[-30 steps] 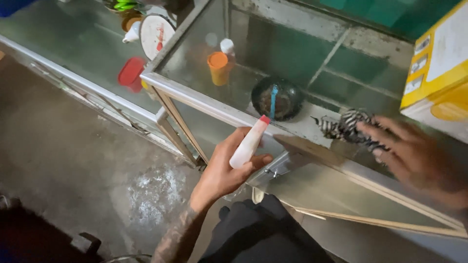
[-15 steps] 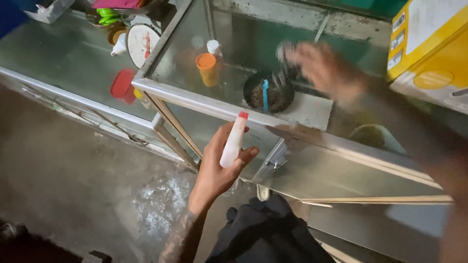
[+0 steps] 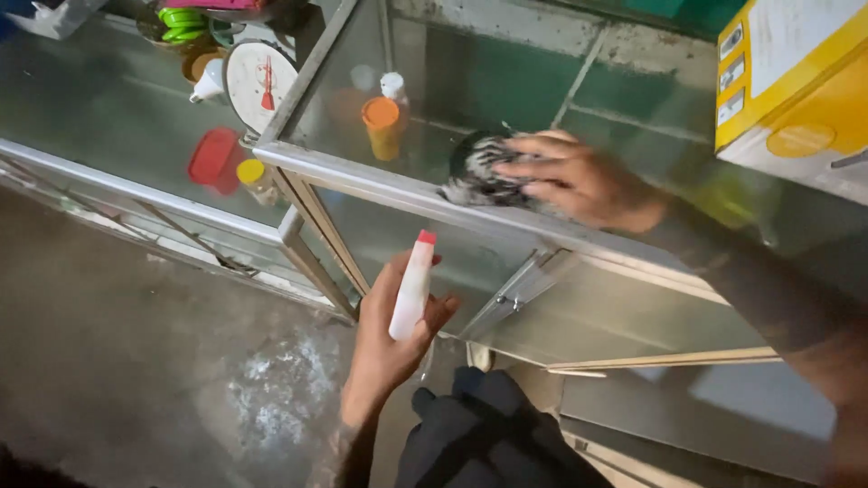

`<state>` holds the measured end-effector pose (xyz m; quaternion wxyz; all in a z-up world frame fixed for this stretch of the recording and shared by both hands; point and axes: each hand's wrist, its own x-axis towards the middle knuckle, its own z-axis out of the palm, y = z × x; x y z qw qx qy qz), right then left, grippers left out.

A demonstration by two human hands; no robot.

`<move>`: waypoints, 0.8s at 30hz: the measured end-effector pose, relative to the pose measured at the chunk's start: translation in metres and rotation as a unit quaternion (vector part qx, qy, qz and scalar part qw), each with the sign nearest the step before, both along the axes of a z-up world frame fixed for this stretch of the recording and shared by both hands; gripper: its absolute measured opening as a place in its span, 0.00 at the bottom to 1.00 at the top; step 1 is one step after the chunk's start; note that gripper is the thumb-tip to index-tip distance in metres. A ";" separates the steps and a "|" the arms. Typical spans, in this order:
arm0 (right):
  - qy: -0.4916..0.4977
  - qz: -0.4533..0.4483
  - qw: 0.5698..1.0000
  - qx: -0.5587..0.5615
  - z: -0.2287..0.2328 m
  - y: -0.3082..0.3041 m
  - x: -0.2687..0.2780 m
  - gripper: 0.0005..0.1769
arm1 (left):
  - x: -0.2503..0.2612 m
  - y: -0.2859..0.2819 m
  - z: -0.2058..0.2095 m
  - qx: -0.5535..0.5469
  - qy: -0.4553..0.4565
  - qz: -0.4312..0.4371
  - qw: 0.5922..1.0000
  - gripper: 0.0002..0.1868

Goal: The person cleans a glass display cabinet and a nearby countertop. They spray a cleaning solution onto the glass and wipe it with a patterned cloth, then switch to a pink cloth to wipe the countertop surface.

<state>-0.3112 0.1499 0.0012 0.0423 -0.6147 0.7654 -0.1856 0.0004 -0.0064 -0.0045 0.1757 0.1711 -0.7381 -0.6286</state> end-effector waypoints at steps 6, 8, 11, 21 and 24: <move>0.128 -0.095 0.984 -0.075 -0.014 0.019 -0.136 0.22 | 0.016 -0.013 0.002 -0.017 0.020 0.009 1.000 0.23; 0.202 -0.155 0.964 -0.080 -0.034 0.003 -0.192 0.21 | 0.025 -0.015 0.000 -0.008 -0.007 0.026 1.000 0.25; 0.457 -0.160 0.867 -0.121 -0.061 -0.050 -0.243 0.17 | 0.033 -0.020 -0.006 -0.029 0.012 0.049 0.998 0.27; 0.047 0.265 0.954 -0.132 -0.029 -0.209 -0.013 0.19 | 0.008 -0.034 -0.006 0.011 0.015 0.093 0.995 0.21; 0.100 0.224 0.950 -0.191 -0.025 -0.254 -0.076 0.13 | 0.009 -0.032 -0.010 0.000 0.027 0.104 0.994 0.23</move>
